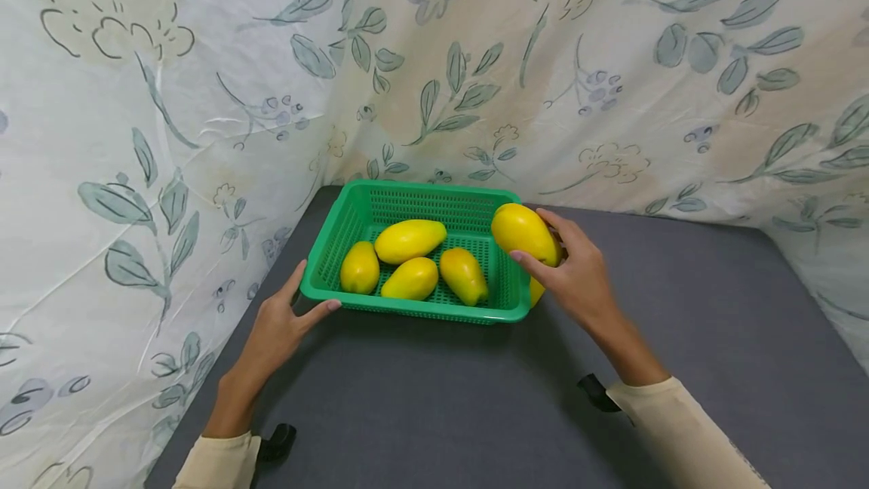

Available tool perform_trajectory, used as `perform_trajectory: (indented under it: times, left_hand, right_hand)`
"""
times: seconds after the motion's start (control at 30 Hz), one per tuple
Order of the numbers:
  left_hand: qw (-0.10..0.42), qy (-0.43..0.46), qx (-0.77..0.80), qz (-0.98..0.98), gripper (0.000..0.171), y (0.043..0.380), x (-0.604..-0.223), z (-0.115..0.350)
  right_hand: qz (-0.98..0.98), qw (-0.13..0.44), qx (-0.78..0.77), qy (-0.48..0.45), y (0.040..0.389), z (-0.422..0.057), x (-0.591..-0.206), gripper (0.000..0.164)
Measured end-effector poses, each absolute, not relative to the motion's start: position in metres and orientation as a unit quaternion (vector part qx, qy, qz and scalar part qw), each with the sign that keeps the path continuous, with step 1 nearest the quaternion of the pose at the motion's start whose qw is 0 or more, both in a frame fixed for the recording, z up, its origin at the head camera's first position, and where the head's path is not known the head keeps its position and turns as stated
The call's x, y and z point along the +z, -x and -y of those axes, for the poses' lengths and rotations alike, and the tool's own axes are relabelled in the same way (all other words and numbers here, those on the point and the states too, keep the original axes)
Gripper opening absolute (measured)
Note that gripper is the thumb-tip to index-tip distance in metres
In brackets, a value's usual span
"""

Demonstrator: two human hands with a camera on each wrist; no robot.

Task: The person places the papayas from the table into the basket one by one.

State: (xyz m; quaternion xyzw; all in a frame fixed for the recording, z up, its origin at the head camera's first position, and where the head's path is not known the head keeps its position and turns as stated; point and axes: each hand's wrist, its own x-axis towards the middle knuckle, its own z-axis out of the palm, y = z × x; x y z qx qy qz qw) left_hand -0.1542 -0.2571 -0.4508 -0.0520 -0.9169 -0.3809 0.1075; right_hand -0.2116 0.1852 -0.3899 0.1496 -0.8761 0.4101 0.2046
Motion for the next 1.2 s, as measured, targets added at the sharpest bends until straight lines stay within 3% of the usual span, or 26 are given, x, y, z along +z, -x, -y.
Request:
perform_trajectory:
  times: [0.53, 1.2]
  left_hand:
    - [0.105, 0.051, -0.379, 0.918, 0.098, 0.153, -0.452, 0.259]
    - [0.104, 0.044, -0.382, 0.917, 0.098, 0.154, -0.451, 0.252]
  right_hand:
    - [0.873, 0.159, 0.435, -0.155, 0.207, -0.184, -0.397, 0.080]
    - [0.875, 0.153, 0.436, -0.147, 0.211, -0.196, -0.402, 0.082]
